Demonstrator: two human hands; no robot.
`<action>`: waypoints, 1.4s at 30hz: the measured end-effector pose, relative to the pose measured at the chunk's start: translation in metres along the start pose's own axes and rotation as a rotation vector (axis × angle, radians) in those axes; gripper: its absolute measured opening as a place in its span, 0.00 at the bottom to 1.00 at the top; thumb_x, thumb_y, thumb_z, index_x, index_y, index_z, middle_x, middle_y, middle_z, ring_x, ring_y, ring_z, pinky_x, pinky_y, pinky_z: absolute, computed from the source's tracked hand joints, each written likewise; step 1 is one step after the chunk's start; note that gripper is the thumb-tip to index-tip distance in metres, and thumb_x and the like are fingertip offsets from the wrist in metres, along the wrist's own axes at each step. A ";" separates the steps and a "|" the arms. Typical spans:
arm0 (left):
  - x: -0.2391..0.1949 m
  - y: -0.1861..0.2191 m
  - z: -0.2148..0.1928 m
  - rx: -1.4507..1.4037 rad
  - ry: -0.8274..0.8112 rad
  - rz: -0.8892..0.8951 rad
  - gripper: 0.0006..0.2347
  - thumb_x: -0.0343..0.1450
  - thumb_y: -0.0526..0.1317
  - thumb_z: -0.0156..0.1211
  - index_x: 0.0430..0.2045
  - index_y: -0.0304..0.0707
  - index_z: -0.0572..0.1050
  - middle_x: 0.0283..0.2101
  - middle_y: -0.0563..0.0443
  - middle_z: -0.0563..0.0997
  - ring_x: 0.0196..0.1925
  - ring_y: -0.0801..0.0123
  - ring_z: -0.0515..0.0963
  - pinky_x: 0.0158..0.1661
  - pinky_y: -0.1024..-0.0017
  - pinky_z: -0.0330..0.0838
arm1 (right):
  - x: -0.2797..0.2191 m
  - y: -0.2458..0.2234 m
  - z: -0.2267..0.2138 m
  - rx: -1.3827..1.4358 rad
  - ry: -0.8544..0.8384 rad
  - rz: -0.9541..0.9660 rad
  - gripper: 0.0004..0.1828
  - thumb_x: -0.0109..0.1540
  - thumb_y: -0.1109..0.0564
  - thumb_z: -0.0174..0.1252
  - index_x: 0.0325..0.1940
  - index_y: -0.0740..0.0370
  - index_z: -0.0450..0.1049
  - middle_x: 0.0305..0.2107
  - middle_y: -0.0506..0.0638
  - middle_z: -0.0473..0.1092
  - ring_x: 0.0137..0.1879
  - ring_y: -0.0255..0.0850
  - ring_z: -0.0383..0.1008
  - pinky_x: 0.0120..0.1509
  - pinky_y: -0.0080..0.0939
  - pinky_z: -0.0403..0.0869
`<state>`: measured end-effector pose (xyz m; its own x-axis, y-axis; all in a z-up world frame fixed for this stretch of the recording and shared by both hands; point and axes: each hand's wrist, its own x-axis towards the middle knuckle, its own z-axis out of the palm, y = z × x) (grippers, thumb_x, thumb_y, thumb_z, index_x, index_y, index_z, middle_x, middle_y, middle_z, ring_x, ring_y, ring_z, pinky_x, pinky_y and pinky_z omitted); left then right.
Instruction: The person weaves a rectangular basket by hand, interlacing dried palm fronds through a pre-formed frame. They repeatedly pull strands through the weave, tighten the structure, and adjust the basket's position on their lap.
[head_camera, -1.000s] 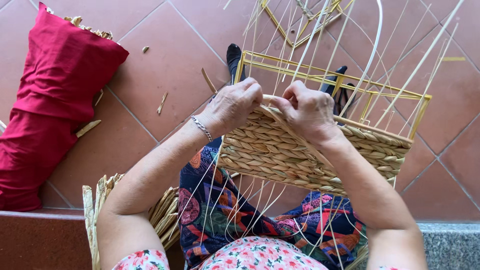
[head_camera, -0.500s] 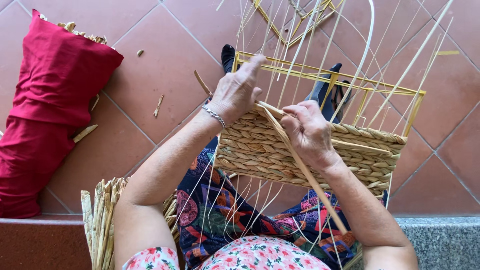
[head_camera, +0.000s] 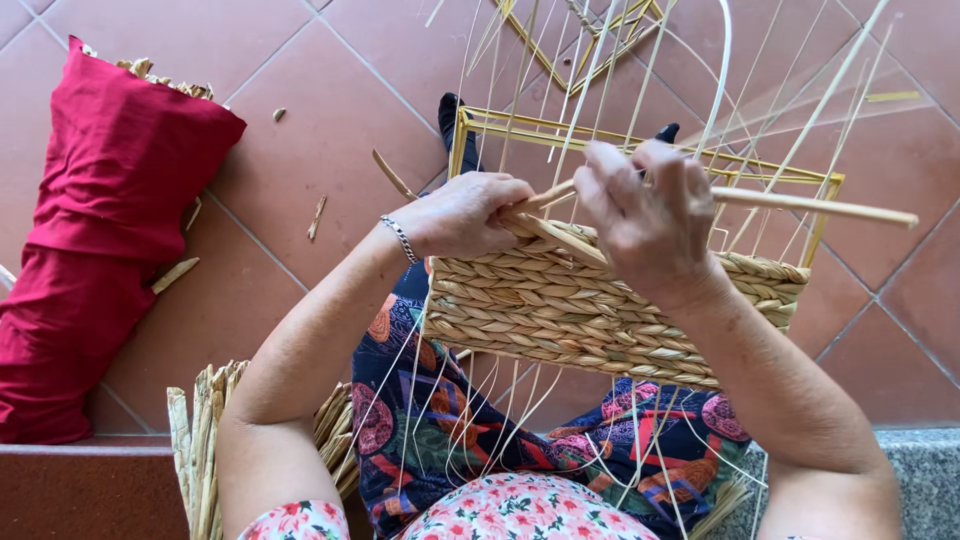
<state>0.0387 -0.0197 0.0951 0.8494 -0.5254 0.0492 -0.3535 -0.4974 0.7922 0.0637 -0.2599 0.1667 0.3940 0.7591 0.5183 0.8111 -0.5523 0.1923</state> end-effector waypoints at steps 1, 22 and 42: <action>0.001 0.005 0.001 0.051 0.008 -0.028 0.11 0.65 0.43 0.64 0.33 0.35 0.75 0.34 0.42 0.77 0.38 0.51 0.78 0.40 0.58 0.72 | 0.004 0.003 0.001 -0.013 -0.118 0.057 0.02 0.64 0.57 0.66 0.38 0.57 0.80 0.29 0.48 0.76 0.39 0.45 0.73 0.42 0.46 0.72; -0.010 -0.009 0.030 0.279 0.306 0.024 0.05 0.71 0.31 0.60 0.36 0.35 0.70 0.30 0.43 0.78 0.36 0.50 0.82 0.37 0.57 0.74 | -0.049 -0.007 0.071 0.515 -0.332 0.479 0.14 0.67 0.49 0.65 0.41 0.60 0.72 0.20 0.50 0.75 0.27 0.44 0.80 0.30 0.45 0.75; 0.029 -0.005 0.027 0.024 0.067 0.022 0.08 0.66 0.31 0.56 0.37 0.35 0.75 0.38 0.40 0.79 0.44 0.48 0.79 0.45 0.56 0.73 | -0.039 0.024 -0.013 0.099 -0.043 0.109 0.07 0.64 0.57 0.69 0.42 0.60 0.79 0.37 0.49 0.74 0.45 0.45 0.70 0.46 0.45 0.74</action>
<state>0.0547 -0.0514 0.0759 0.8653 -0.4895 0.1077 -0.3809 -0.5027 0.7760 0.0624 -0.3071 0.1620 0.4985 0.7113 0.4954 0.8001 -0.5975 0.0527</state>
